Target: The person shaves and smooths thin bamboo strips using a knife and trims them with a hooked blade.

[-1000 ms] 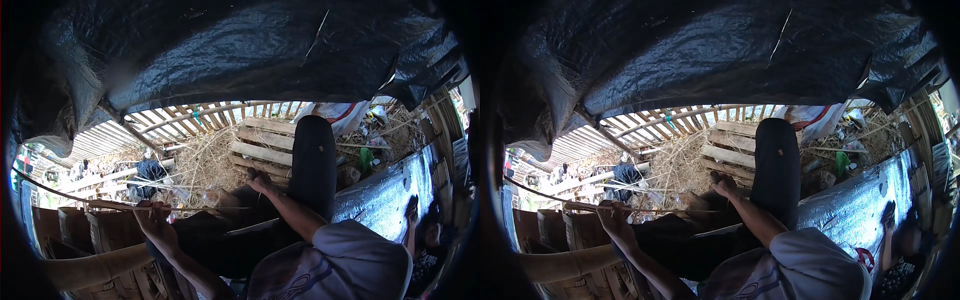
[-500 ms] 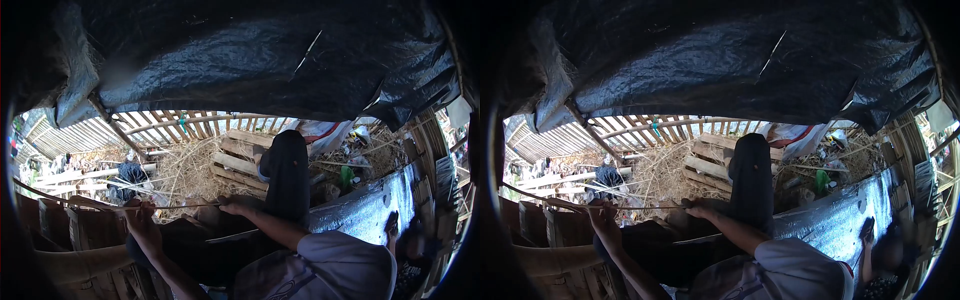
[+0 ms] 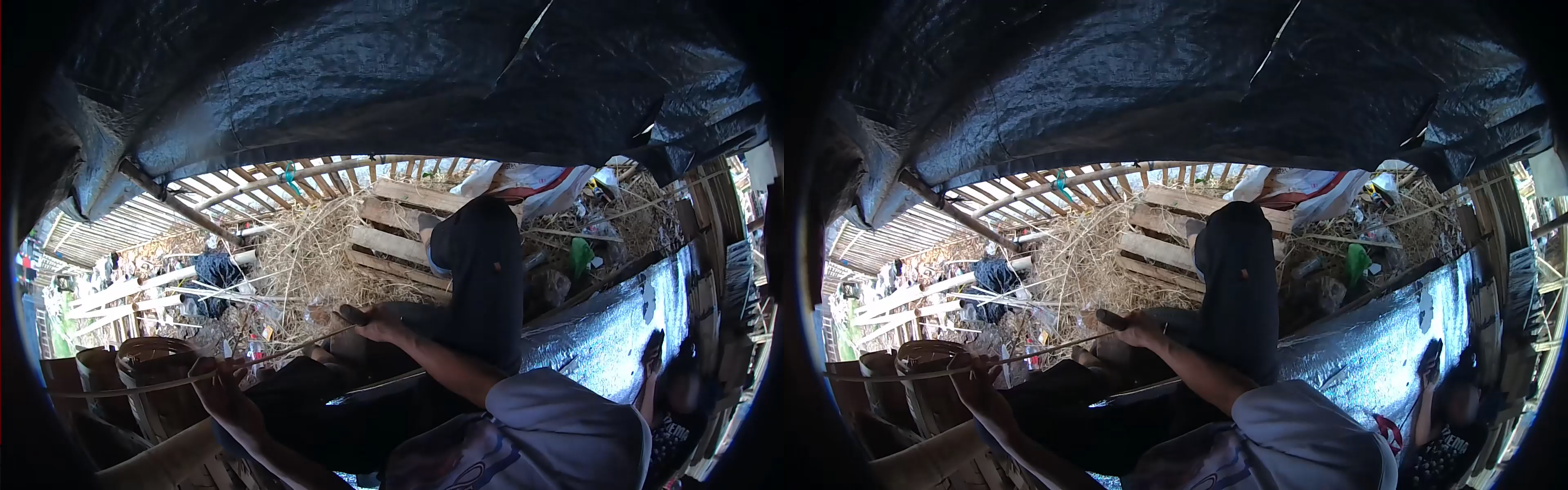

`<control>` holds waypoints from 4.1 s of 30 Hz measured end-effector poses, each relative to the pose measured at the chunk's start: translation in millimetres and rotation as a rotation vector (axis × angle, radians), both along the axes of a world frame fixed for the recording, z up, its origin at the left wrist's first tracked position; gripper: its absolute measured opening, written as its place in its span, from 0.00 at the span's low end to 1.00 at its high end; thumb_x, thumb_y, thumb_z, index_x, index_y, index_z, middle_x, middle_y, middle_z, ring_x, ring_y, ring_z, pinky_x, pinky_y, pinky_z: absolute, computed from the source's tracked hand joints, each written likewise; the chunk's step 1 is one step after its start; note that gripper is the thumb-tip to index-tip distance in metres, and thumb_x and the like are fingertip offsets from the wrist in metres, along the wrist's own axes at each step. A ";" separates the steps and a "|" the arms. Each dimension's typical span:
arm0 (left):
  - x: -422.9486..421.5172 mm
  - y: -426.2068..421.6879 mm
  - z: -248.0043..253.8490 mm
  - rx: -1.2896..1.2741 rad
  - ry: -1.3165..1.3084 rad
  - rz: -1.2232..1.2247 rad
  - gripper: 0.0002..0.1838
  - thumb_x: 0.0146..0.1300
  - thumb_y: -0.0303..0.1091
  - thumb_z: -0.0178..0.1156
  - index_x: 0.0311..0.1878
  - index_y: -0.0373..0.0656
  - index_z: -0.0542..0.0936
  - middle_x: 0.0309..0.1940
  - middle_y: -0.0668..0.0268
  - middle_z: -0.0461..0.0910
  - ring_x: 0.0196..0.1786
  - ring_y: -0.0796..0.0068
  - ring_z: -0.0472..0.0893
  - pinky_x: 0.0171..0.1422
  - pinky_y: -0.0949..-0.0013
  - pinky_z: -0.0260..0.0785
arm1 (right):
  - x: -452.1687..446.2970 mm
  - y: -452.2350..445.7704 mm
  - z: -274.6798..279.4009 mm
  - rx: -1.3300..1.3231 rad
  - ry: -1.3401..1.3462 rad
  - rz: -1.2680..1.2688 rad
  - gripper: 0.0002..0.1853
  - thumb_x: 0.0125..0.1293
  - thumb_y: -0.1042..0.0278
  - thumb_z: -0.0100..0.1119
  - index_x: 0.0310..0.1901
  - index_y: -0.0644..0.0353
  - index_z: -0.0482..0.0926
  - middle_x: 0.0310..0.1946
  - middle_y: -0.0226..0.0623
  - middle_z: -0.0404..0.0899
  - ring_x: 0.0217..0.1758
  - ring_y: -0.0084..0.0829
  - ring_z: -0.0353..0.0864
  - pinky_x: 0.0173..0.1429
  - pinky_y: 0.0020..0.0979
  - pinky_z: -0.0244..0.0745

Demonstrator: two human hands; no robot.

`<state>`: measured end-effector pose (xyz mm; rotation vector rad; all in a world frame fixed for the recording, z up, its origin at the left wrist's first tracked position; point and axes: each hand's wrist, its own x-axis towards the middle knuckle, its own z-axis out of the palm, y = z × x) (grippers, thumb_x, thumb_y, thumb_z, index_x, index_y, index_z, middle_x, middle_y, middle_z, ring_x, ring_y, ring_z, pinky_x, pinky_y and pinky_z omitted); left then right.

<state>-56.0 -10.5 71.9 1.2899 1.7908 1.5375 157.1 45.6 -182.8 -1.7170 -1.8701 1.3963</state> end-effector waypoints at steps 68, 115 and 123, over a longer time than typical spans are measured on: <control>31.1 9.5 -9.7 -0.153 -0.019 0.136 0.04 0.71 0.30 0.44 0.44 0.42 0.62 0.31 0.63 0.69 0.37 0.72 0.77 0.40 0.69 0.78 | 47.7 56.8 46.2 -0.189 0.868 -0.569 0.06 0.58 0.71 0.61 0.36 0.56 0.74 0.40 0.31 0.79 0.44 0.25 0.79 0.42 0.29 0.79; 46.1 -14.9 -33.4 0.010 -0.221 0.157 0.16 0.70 0.42 0.48 0.50 0.41 0.60 0.34 0.64 0.65 0.34 0.74 0.72 0.43 0.66 0.76 | 27.7 15.8 -71.0 -0.089 0.304 -0.326 0.17 0.47 0.53 0.64 0.30 0.60 0.80 0.24 0.43 0.81 0.34 0.41 0.81 0.43 0.39 0.74; 48.3 -13.4 -32.8 0.019 -0.225 0.135 0.15 0.69 0.40 0.50 0.48 0.40 0.61 0.32 0.64 0.66 0.34 0.74 0.73 0.45 0.63 0.77 | 30.0 15.4 -67.1 -0.153 0.156 -0.272 0.18 0.48 0.53 0.63 0.31 0.61 0.80 0.26 0.45 0.81 0.35 0.42 0.82 0.42 0.39 0.74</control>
